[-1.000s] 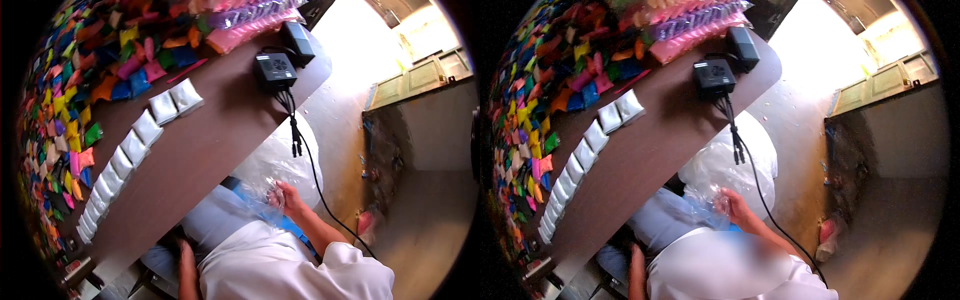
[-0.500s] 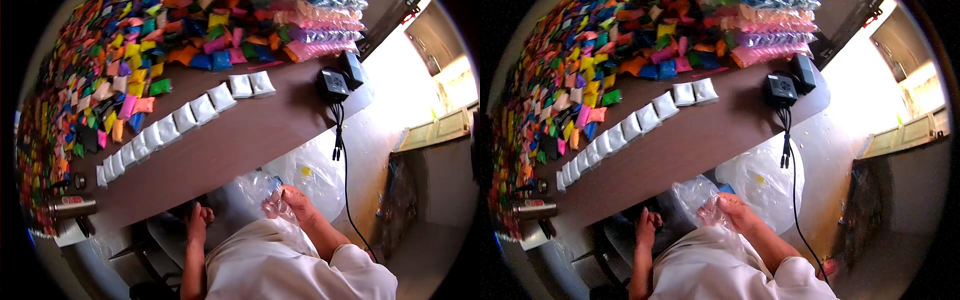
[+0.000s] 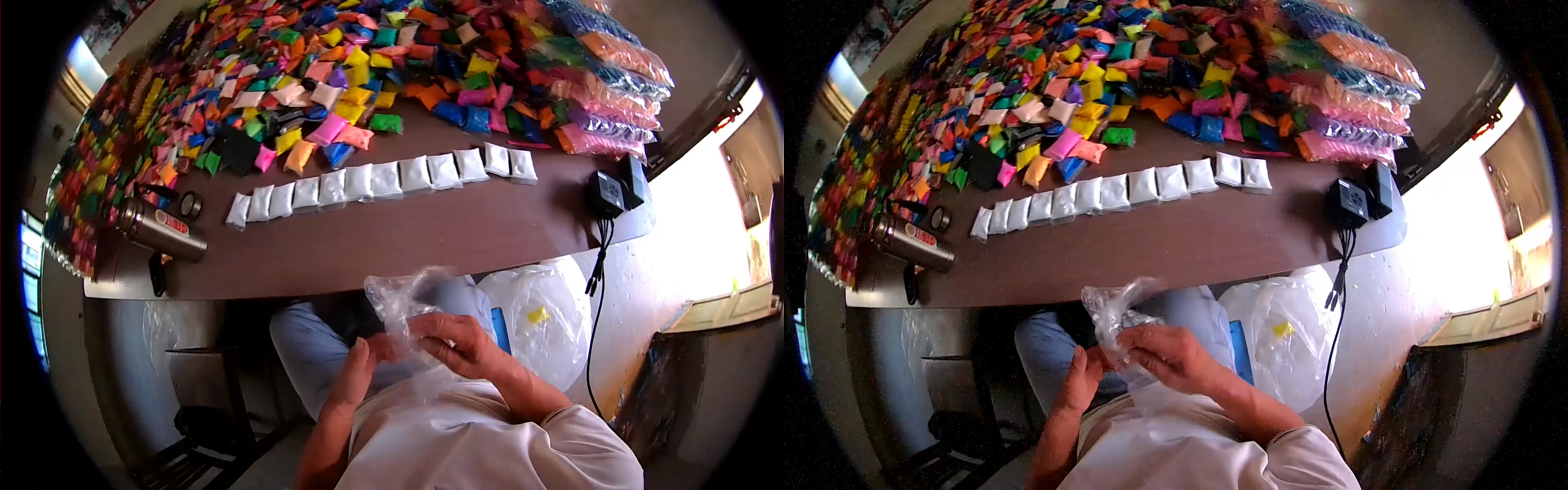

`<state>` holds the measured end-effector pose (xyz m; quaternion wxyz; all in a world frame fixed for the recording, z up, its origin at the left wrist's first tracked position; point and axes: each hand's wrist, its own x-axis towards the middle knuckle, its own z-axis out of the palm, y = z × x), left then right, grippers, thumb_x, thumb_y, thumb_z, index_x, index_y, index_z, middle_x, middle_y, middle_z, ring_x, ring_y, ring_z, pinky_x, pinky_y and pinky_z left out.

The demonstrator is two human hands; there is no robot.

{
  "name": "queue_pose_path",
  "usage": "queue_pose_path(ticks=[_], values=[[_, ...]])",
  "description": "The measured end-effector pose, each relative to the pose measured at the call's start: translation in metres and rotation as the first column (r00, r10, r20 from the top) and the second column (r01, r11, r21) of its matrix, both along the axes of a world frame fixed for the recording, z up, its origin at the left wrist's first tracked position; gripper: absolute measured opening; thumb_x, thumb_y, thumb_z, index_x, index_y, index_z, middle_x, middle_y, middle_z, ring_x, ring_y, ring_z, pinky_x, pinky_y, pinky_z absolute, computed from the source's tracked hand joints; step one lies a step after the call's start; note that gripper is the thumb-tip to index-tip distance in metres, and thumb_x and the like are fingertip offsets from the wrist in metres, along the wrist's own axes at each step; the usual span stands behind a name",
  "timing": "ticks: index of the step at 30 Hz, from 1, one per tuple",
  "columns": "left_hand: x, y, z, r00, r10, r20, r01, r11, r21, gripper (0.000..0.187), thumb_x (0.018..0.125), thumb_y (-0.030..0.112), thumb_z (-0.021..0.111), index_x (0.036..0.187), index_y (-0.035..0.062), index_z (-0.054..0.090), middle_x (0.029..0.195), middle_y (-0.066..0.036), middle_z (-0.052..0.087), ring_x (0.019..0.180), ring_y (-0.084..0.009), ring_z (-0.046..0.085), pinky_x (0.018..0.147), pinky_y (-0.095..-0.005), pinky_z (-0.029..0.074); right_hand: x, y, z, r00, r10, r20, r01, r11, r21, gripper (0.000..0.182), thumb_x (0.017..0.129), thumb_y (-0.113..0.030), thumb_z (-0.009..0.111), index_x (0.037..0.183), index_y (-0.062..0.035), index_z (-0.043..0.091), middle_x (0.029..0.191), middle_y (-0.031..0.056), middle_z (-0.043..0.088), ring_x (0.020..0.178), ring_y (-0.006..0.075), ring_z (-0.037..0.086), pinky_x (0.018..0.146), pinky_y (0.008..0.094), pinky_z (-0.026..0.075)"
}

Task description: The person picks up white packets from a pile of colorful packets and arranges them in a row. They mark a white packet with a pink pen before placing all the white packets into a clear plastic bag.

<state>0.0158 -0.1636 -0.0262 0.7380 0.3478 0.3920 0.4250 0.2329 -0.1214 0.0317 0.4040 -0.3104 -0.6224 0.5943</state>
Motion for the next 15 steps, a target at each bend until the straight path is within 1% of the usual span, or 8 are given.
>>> queue_pose_path(ticks=[2,3,4,6,7,10,12,15], values=[[-0.007,-0.006,0.001,0.998,0.052,-0.020,-0.053,0.998,-0.022,0.062,0.095,0.060,0.031,0.099,0.0050,0.060,0.098,-0.006,0.060,0.095,-0.0185,0.053,0.090,-0.0337,0.037,-0.011,-0.002,0.009,0.968,-0.118,0.220,0.027,0.926,0.376,0.025,0.080,-0.001,0.062,0.105,-0.0016,0.064,0.107,0.0185,0.064,0.104,0.0320,0.061,0.077,0.0386,0.053],[-0.010,-0.009,0.002,0.995,0.093,-0.039,-0.095,0.994,-0.048,0.061,0.096,0.058,0.032,0.102,0.0050,0.060,0.101,-0.006,0.060,0.096,-0.0181,0.054,0.089,-0.0335,0.038,-0.014,-0.001,0.007,0.957,-0.149,0.249,-0.008,0.845,0.535,0.032,0.071,0.001,0.065,0.103,-0.0040,0.066,0.109,0.0154,0.064,0.099,0.0317,0.062,0.070,0.0364,0.056],[-0.014,-0.012,-0.001,0.994,0.100,-0.040,-0.102,0.994,-0.043,0.061,0.096,0.058,0.032,0.102,0.0050,0.060,0.101,-0.006,0.060,0.096,-0.0181,0.054,0.089,-0.0335,0.038,-0.016,-0.002,0.010,0.958,-0.143,0.247,-0.013,0.842,0.539,0.032,0.071,0.001,0.065,0.103,-0.0040,0.066,0.109,0.0154,0.064,0.099,0.0317,0.062,0.070,0.0364,0.056],[-0.021,-0.014,-0.006,0.987,0.145,0.074,-0.144,0.989,-0.017,0.059,0.096,0.056,0.034,0.108,0.0043,0.060,0.103,-0.005,0.060,0.095,-0.0175,0.055,0.087,-0.0343,0.041,-0.019,-0.008,0.014,0.898,-0.162,0.409,-0.148,0.765,0.626,0.035,0.067,0.006,0.060,0.100,-0.0054,0.066,0.113,0.0184,0.060,0.094,0.0345,0.061,0.076,0.0369,0.055],[-0.022,-0.015,-0.004,0.986,0.151,0.072,-0.150,0.989,-0.015,0.059,0.096,0.056,0.034,0.108,0.0043,0.060,0.103,-0.005,0.060,0.095,-0.0175,0.055,0.087,-0.0343,0.041,-0.022,-0.010,0.006,0.889,-0.180,0.421,-0.138,0.771,0.622,0.025,0.072,-0.004,0.067,0.097,-0.0037,0.067,0.118,0.0117,0.060,0.096,0.0272,0.060,0.068,0.0342,0.056],[-0.024,-0.012,0.003,0.976,0.211,0.057,-0.212,0.977,0.017,0.058,0.097,0.053,0.035,0.112,0.0023,0.059,0.103,-0.006,0.062,0.095,-0.0164,0.056,0.087,-0.0353,0.044,-0.029,-0.013,0.007,0.842,-0.223,0.491,-0.162,0.764,0.625,0.024,0.075,-0.007,0.066,0.098,-0.0027,0.067,0.118,0.0110,0.060,0.099,0.0268,0.059,0.067,0.0339,0.056],[-0.032,-0.008,-0.002,0.966,0.036,-0.255,0.001,0.990,0.143,0.052,0.097,0.046,0.040,0.117,0.0009,0.056,0.106,-0.006,0.061,0.098,-0.0156,0.055,0.089,-0.0337,0.044,-0.030,-0.012,0.006,0.837,-0.184,0.515,-0.180,0.797,0.577,0.023,0.076,-0.008,0.065,0.099,-0.0028,0.067,0.118,0.0108,0.059,0.100,0.0270,0.058,0.071,0.0354,0.055],[-0.038,-0.015,-0.018,0.982,0.042,-0.182,-0.018,0.991,0.131,0.046,0.096,0.037,0.045,0.121,0.0003,0.053,0.113,-0.007,0.060,0.103,-0.0149,0.054,0.092,-0.0322,0.043,-0.028,-0.013,0.016,0.820,-0.154,0.552,-0.179,0.846,0.502,0.021,0.077,-0.007,0.064,0.097,-0.0026,0.067,0.122,0.0109,0.058,0.107,0.0273,0.055,0.080,0.0385,0.052]])
